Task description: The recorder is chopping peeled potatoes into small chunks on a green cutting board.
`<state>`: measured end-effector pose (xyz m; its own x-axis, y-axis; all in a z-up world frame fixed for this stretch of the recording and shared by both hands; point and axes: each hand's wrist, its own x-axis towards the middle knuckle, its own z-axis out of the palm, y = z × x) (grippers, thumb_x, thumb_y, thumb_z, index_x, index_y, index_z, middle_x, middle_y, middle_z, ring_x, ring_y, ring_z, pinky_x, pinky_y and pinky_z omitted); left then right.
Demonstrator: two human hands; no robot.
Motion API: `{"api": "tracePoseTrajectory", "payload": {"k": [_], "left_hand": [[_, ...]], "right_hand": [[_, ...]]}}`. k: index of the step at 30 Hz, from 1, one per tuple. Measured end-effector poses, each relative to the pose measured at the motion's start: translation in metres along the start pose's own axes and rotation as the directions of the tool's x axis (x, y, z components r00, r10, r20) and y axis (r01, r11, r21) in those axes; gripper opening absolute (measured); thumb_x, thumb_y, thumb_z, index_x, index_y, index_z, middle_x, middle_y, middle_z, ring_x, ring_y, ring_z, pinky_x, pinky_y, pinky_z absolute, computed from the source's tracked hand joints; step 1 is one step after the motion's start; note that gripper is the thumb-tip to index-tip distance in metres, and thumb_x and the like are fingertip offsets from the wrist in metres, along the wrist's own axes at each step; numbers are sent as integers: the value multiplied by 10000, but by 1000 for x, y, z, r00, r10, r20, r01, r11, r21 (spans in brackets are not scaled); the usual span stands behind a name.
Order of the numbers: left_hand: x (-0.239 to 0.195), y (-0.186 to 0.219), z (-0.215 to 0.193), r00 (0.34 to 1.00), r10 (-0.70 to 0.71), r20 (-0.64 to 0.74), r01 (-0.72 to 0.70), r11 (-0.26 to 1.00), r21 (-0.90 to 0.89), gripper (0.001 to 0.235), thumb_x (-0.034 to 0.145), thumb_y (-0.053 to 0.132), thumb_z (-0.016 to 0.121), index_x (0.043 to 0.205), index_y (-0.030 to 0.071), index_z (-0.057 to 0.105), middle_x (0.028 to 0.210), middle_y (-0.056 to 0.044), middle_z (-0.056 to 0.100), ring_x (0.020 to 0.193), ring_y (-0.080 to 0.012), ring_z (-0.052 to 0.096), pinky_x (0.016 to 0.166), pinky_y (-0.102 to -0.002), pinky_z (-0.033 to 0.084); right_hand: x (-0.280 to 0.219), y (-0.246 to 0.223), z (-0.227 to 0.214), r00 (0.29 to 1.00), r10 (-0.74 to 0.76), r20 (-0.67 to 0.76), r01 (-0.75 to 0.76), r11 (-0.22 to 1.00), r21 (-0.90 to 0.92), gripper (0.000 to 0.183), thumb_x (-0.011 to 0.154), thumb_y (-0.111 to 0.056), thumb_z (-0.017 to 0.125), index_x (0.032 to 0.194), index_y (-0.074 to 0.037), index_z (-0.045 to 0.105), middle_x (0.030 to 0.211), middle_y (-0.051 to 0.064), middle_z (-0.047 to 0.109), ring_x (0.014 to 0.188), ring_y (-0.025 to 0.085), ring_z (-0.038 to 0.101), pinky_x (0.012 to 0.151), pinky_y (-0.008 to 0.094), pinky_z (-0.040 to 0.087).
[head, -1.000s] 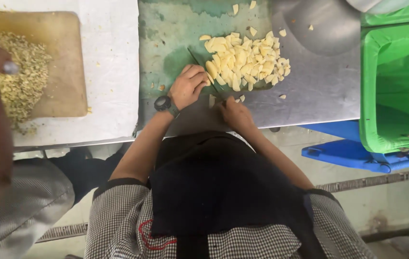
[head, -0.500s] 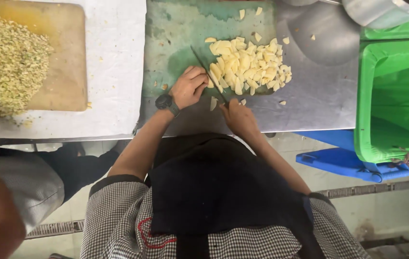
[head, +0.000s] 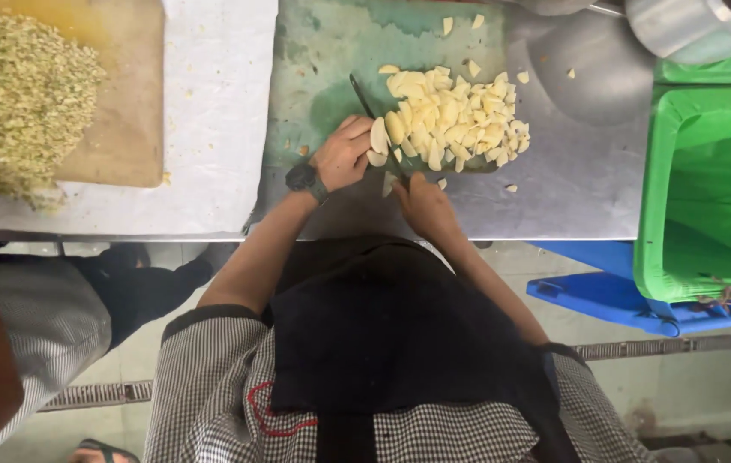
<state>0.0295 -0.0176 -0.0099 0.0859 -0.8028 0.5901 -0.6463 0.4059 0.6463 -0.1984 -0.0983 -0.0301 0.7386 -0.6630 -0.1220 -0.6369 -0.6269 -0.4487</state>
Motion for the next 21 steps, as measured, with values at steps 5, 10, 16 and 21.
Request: {"api": "tracePoseTrajectory", "payload": {"k": [5,10,16,21], "left_hand": [[0,0,7,1000,-8,11,8,1000,-7,369,722,-163,611,1052,-5,663,1153,-147,628,1066,-373,591,900,-426,525],[0,0,2,1000,-26,9,26,1000,-1,311,713,-173,610,970,1,627,1117,-136,618,1061,-365,594,894,-423,524],[-4,-2,8,999,-41,5,41,999,-3,294,718,-173,618,957,-1,622,1109,-137,618,1053,-364,596,888,-423,520],[1,-1,8,999,-44,28,43,999,16,310,710,-169,621,973,-4,636,1115,-143,616,1053,-372,589,901,-427,519]], "right_hand": [[-5,10,16,999,-9,-38,11,999,53,366,965,-317,661,935,31,550,746,319,659,749,533,655,618,600,500],[-4,-12,-13,997,58,56,-58,998,4,416,1032,-362,632,895,23,553,758,326,660,756,537,655,653,612,493],[2,-18,-10,995,74,71,-78,995,59,428,1004,-380,615,931,37,548,786,346,660,814,541,658,696,617,503],[-1,5,13,992,90,87,-98,991,95,400,986,-352,620,904,34,554,818,347,657,817,553,648,682,626,498]]}}
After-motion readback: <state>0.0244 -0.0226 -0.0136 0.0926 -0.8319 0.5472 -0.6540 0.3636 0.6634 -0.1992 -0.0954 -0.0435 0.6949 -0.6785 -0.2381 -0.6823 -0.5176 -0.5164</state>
